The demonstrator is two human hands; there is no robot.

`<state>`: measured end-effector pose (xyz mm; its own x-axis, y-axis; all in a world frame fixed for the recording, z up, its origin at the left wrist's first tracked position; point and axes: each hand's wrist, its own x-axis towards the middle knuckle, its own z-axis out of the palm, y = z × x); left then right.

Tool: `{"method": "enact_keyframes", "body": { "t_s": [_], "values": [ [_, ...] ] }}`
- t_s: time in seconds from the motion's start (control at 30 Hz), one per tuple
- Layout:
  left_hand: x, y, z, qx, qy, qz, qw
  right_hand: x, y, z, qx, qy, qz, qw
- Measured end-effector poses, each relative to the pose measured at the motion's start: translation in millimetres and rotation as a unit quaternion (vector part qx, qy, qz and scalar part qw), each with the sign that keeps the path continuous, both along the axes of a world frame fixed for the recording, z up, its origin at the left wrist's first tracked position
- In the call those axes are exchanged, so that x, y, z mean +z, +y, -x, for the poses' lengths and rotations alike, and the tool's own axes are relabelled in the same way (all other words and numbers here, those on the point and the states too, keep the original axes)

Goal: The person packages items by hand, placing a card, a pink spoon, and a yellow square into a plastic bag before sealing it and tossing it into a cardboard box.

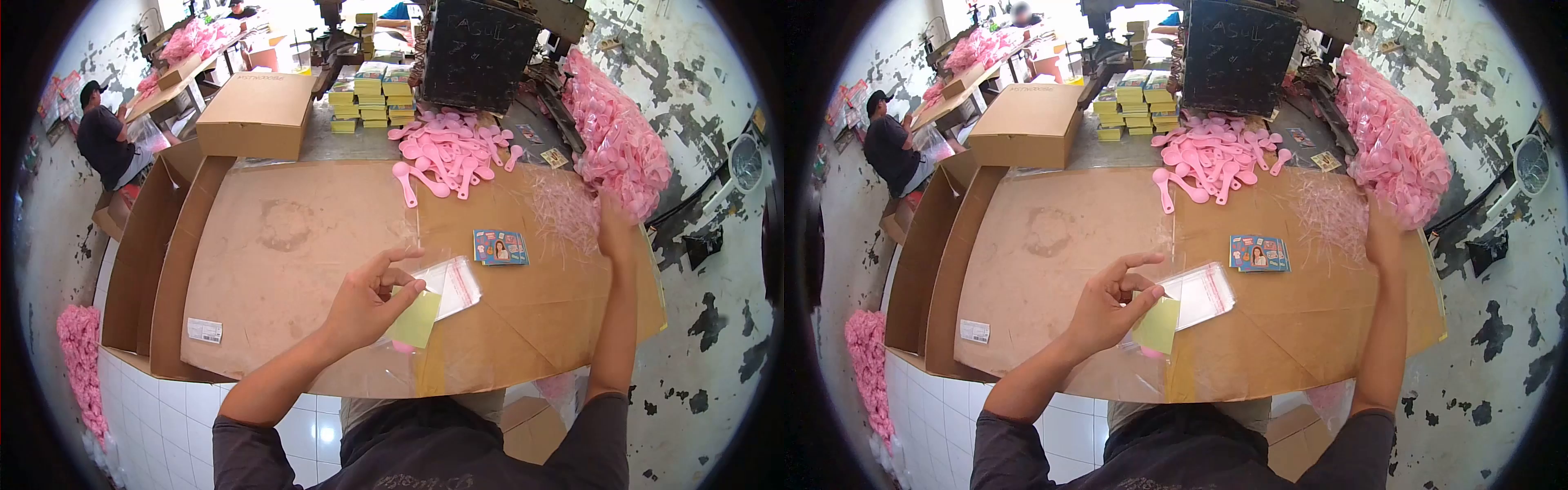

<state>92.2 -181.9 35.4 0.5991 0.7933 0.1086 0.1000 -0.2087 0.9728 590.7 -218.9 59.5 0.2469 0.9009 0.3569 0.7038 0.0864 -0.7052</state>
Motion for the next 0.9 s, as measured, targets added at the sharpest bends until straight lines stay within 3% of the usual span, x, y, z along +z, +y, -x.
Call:
{"method": "enact_keyframes", "body": {
  "t_s": [0.07,0.17,0.27,0.33,0.47,0.67,0.9],
  "values": [
    [-6.8,-0.8,-3.1,0.003,-0.064,0.042,0.997,1.2,-10.6,17.4,-0.088,-0.174,-0.053,0.979],
    [-8.8,1.7,-6.5,0.021,-0.079,0.075,0.994,1.1,-22.6,61.5,-0.2,-0.421,-0.124,0.876],
    [-11.5,3.9,-12.1,0.022,-0.102,0.101,0.989,-0.3,-18.6,114.6,-0.088,-0.272,-0.161,0.945],
    [-16.6,5.6,-13.1,0.017,-0.125,0.114,0.985,-1.2,-22.7,166.1,0.073,-0.06,-0.028,0.995],
    [-24.1,8.3,-13.7,0.01,-0.15,0.114,0.982,-7.2,-21.5,248.0,0.285,0.067,0.058,0.955],
    [-20.9,9.7,-9.8,0.037,-0.137,0.114,0.983,-29.6,-5.9,267.9,0.309,0.304,0.135,0.891],
    [-16.7,9.4,-7.4,-0.001,-0.144,0.12,0.982,-35.0,0.2,254.6,0.275,0.309,0.133,0.901]
  ]
}}
